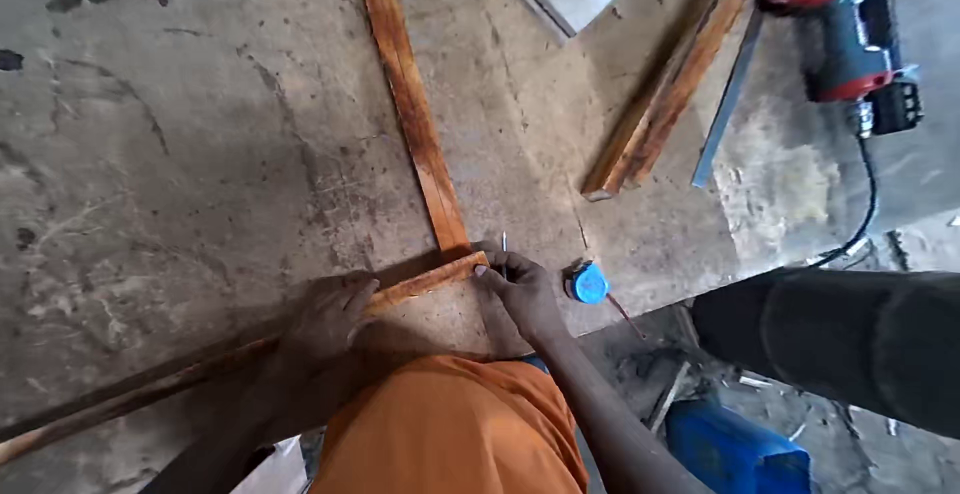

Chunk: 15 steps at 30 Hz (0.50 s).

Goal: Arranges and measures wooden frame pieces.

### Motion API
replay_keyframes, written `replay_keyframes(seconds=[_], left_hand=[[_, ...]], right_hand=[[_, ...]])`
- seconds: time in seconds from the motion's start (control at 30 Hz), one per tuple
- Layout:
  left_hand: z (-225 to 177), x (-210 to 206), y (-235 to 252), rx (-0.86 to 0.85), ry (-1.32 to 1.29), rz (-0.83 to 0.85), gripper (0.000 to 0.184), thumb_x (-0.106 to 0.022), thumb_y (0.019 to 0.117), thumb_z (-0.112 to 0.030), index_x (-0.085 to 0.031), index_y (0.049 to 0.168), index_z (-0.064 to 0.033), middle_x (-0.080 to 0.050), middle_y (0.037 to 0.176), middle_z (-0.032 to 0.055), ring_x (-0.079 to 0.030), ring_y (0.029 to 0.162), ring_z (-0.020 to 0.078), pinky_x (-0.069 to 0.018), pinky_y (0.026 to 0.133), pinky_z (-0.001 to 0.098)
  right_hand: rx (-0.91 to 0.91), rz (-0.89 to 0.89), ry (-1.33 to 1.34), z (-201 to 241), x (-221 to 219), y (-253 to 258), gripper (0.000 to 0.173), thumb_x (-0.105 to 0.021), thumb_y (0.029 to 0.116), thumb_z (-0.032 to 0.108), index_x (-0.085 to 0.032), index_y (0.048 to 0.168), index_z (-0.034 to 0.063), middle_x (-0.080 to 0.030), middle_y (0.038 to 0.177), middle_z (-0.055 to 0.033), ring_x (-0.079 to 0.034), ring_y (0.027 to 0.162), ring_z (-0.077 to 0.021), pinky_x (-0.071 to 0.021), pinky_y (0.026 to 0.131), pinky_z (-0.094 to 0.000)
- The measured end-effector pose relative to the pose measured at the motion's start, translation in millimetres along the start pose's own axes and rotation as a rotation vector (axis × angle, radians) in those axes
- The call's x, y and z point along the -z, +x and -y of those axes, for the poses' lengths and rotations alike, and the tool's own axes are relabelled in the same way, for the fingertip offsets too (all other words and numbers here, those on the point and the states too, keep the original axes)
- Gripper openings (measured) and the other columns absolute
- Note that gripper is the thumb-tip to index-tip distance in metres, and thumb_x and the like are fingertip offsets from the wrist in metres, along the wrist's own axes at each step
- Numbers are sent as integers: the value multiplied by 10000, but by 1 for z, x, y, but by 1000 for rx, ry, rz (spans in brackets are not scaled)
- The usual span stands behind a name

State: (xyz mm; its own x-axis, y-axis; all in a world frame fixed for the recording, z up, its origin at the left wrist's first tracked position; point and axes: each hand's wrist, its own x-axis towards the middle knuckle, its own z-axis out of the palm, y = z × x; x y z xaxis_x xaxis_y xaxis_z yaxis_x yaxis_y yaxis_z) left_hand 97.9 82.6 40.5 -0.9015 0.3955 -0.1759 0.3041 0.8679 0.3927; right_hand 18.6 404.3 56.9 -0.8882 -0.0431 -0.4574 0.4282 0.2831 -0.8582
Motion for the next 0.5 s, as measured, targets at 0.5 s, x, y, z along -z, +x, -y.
replay_keyframes(seconds=[0.5], left_hand=[[-14,9,-2,68,89,21,579,-683,995,-293,-491,1525,-160,-707,1182,130,-692,1082,323,-548,968,535]], right_hand=[[-105,-42,-93,6,-7,0,130,-763,904,144,-759,1013,75,-727,899,-67,-679,807,-159,-573,770,-399]])
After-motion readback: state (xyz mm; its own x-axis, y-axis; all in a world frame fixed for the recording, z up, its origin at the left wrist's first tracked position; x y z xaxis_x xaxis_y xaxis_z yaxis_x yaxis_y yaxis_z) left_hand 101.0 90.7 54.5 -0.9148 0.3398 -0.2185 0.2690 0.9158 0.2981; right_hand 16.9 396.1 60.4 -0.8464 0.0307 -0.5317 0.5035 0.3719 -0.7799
